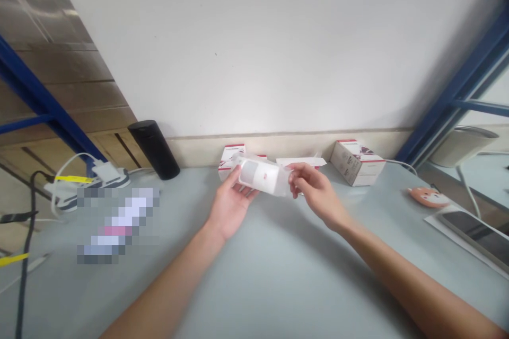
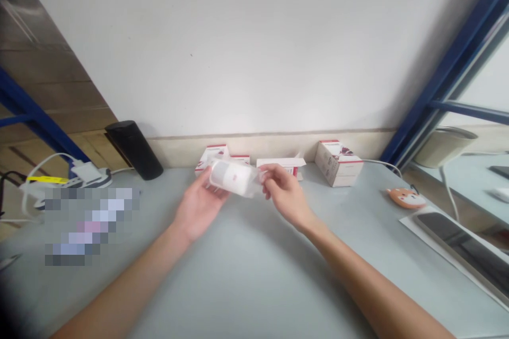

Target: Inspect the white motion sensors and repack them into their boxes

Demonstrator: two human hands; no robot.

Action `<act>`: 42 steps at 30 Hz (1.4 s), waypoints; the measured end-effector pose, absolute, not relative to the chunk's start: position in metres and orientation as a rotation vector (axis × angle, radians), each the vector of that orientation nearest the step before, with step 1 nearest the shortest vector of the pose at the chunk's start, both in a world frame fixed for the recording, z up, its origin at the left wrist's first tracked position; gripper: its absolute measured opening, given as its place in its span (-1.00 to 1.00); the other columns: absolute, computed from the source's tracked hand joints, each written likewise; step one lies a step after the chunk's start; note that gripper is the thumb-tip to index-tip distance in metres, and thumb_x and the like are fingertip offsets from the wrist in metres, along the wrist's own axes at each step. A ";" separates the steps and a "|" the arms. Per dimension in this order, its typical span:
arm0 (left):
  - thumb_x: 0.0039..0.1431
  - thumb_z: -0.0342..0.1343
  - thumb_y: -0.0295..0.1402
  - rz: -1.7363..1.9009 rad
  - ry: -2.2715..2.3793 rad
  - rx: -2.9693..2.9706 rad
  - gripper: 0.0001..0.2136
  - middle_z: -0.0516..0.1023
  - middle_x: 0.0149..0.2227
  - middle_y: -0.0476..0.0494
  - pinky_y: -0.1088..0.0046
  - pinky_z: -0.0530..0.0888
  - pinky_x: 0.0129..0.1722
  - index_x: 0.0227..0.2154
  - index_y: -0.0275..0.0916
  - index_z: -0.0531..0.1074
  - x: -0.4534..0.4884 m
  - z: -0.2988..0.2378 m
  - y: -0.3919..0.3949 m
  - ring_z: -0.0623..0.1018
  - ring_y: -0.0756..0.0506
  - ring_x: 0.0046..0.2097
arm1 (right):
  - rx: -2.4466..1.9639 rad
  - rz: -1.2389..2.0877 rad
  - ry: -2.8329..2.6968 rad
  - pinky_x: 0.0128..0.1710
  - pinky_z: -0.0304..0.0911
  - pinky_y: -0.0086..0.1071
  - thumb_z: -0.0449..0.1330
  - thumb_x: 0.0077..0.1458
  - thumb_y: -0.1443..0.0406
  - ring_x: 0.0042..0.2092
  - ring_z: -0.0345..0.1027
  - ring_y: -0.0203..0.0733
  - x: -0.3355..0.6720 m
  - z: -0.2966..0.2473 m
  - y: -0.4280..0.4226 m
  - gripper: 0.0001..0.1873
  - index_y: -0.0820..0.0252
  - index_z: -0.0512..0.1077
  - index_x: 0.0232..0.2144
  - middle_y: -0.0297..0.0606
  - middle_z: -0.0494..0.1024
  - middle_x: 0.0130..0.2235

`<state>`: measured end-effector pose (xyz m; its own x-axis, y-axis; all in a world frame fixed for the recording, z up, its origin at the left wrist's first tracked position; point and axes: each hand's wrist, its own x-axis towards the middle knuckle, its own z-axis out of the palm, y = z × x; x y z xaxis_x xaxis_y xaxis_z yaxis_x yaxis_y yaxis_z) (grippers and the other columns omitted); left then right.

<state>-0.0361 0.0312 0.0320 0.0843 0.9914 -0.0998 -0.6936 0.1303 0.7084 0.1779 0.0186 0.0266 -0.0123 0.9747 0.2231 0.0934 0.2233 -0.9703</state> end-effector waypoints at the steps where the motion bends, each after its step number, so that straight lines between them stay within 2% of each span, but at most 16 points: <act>1: 0.26 0.31 -0.31 1.369 0.647 0.566 -0.67 0.55 0.21 -0.21 0.35 0.63 -0.01 0.07 -0.20 0.56 -0.036 0.032 0.031 0.59 -0.18 0.12 | -1.071 1.009 -1.337 -0.23 0.40 -0.25 0.18 0.25 0.12 -0.25 0.41 -0.18 0.178 0.027 0.018 -0.72 0.07 0.47 -0.05 -0.29 0.48 -0.23; 4: 0.24 0.31 -0.34 1.384 0.642 0.573 -0.69 0.57 0.19 -0.19 0.37 0.62 -0.03 0.04 -0.21 0.57 -0.035 0.033 0.029 0.59 -0.17 0.13 | -0.997 1.141 -1.345 -0.15 0.49 -0.19 0.16 0.30 -0.06 -0.08 0.49 -0.10 0.177 0.029 0.012 -0.44 -0.08 0.28 0.25 -0.20 0.46 0.00; 6: 0.23 0.31 -0.37 1.382 0.640 0.595 -0.71 0.58 0.17 -0.20 0.37 0.62 -0.03 0.01 -0.22 0.58 -0.034 0.032 0.029 0.58 -0.17 0.13 | -0.995 1.246 -1.416 -0.18 0.52 -0.16 0.22 0.26 -0.11 -0.14 0.52 -0.12 0.174 0.028 0.009 -0.29 -0.16 0.11 0.33 -0.20 0.45 0.04; 8: 0.22 0.32 -0.38 1.358 0.615 0.626 -0.70 0.58 0.16 -0.23 0.34 0.60 0.01 0.00 -0.24 0.57 -0.033 0.031 0.030 0.57 -0.19 0.16 | -1.007 1.292 -1.411 -0.30 0.51 -0.19 0.29 0.20 -0.11 -0.29 0.51 -0.18 0.169 0.025 0.006 -0.29 -0.12 0.13 0.25 -0.26 0.48 -0.05; 10: 0.20 0.32 -0.37 1.316 0.584 0.644 -0.70 0.59 0.16 -0.24 0.31 0.59 0.06 0.00 -0.25 0.57 -0.033 0.029 0.030 0.55 -0.21 0.18 | -0.978 1.302 -1.336 -0.38 0.48 -0.24 0.33 0.17 -0.09 -0.37 0.47 -0.22 0.163 0.024 0.006 -0.41 -0.03 0.23 0.08 -0.34 0.49 -0.18; 13: 0.22 0.30 -0.35 1.249 0.556 0.716 -0.66 0.56 0.19 -0.21 0.23 0.55 0.14 0.06 -0.18 0.53 -0.034 0.027 0.029 0.53 -0.23 0.21 | -0.892 1.322 -1.212 -0.38 0.44 -0.28 0.38 0.14 -0.03 -0.42 0.41 -0.27 0.160 0.026 0.008 -0.57 0.07 0.31 -0.21 -0.40 0.47 -0.32; 17: 0.12 0.40 -0.36 1.202 0.653 1.093 -0.23 0.44 0.28 -0.13 0.08 0.55 0.14 0.34 0.14 0.21 -0.035 0.020 0.026 0.55 -0.26 0.18 | -0.807 1.430 -0.996 -0.48 0.31 -0.39 0.46 0.05 0.10 -0.51 0.30 -0.35 0.172 0.036 0.012 -0.58 0.10 0.29 -0.36 -0.47 0.40 -0.44; 19: 0.04 0.46 -0.35 1.188 0.793 1.398 -0.12 0.36 0.31 -0.14 0.04 0.50 0.20 0.37 0.18 0.15 -0.035 0.014 0.027 0.50 -0.29 0.22 | -0.771 1.534 -0.900 -0.52 0.23 -0.44 0.50 -0.01 0.18 -0.53 0.23 -0.39 0.181 0.043 0.014 -0.57 0.11 0.29 -0.37 -0.49 0.36 -0.48; 22: 0.03 0.44 -0.36 1.297 1.056 1.857 -0.34 0.26 0.33 -0.19 0.04 0.33 0.35 0.21 0.05 0.41 -0.037 0.006 0.031 0.33 -0.32 0.37 | -0.726 1.663 -0.827 -0.55 0.14 -0.49 0.53 -0.10 0.28 -0.55 0.15 -0.46 0.193 0.049 0.017 -0.57 0.14 0.30 -0.40 -0.51 0.32 -0.48; 24: 0.06 0.41 -0.35 1.344 1.136 2.037 -0.50 0.32 0.29 -0.18 0.08 0.29 0.38 0.10 0.01 0.52 -0.039 0.005 0.032 0.32 -0.31 0.37 | -0.735 1.701 -0.853 -0.53 0.13 -0.48 0.52 -0.11 0.28 -0.55 0.13 -0.47 0.198 0.049 0.019 -0.58 0.15 0.31 -0.40 -0.50 0.33 -0.46; 28: 0.02 0.47 -0.26 1.186 1.170 2.007 -0.42 0.60 0.07 -0.09 0.32 0.45 0.19 0.15 0.09 0.52 -0.040 0.012 0.026 0.54 -0.25 0.15 | -0.868 1.558 -1.067 -0.42 0.22 -0.38 0.45 -0.04 0.23 -0.47 0.24 -0.34 0.202 0.041 0.025 -0.66 0.12 0.33 -0.39 -0.45 0.38 -0.47; 31: 0.05 0.45 -0.22 1.132 1.224 1.913 -0.55 0.67 -0.06 -0.07 0.48 0.51 -0.12 0.05 0.03 0.61 -0.038 0.017 0.020 0.61 -0.17 -0.11 | -1.029 1.475 -1.176 -0.37 0.20 -0.34 0.39 -0.02 0.22 -0.43 0.25 -0.29 0.202 0.030 0.031 -0.71 0.12 0.31 -0.43 -0.41 0.39 -0.50; 33: 0.10 0.40 -0.18 1.077 1.225 1.842 -0.60 0.69 -0.22 -0.06 0.51 0.46 -0.37 0.03 -0.03 0.63 -0.037 0.018 0.019 0.55 -0.08 -0.38 | -1.158 1.421 -1.254 -0.36 0.17 -0.34 0.32 0.05 0.18 -0.44 0.24 -0.28 0.200 0.024 0.033 -0.73 0.11 0.29 -0.44 -0.40 0.39 -0.52; 35: 0.14 0.37 -0.13 1.037 1.219 1.726 -0.56 0.60 -0.47 0.02 0.52 0.34 -0.57 0.08 -0.06 0.60 -0.036 0.018 0.020 0.37 -0.01 -0.59 | -1.329 1.287 -1.380 -0.36 0.14 -0.33 0.26 0.13 0.15 -0.42 0.24 -0.25 0.197 0.019 0.033 -0.76 0.10 0.30 -0.43 -0.39 0.42 -0.51; 38: 0.19 0.30 -0.05 1.014 1.177 1.565 -0.50 0.40 -0.65 0.10 0.55 0.22 -0.70 0.15 -0.11 0.55 -0.037 0.020 0.022 0.29 0.01 -0.69 | -1.532 1.032 -1.573 -0.35 0.12 -0.33 0.19 0.23 0.16 -0.38 0.24 -0.21 0.191 0.016 0.028 -0.75 0.09 0.29 -0.45 -0.36 0.44 -0.46; 42: 0.25 0.18 0.06 0.964 1.069 1.396 -0.42 0.50 -0.58 0.00 0.53 0.23 -0.76 0.20 -0.18 0.50 -0.043 0.023 0.028 0.38 -0.02 -0.68 | -1.477 0.997 -1.653 -0.37 0.09 -0.33 0.08 0.33 0.11 -0.41 0.18 -0.24 0.184 0.023 0.020 -0.67 0.08 0.21 -0.47 -0.41 0.37 -0.49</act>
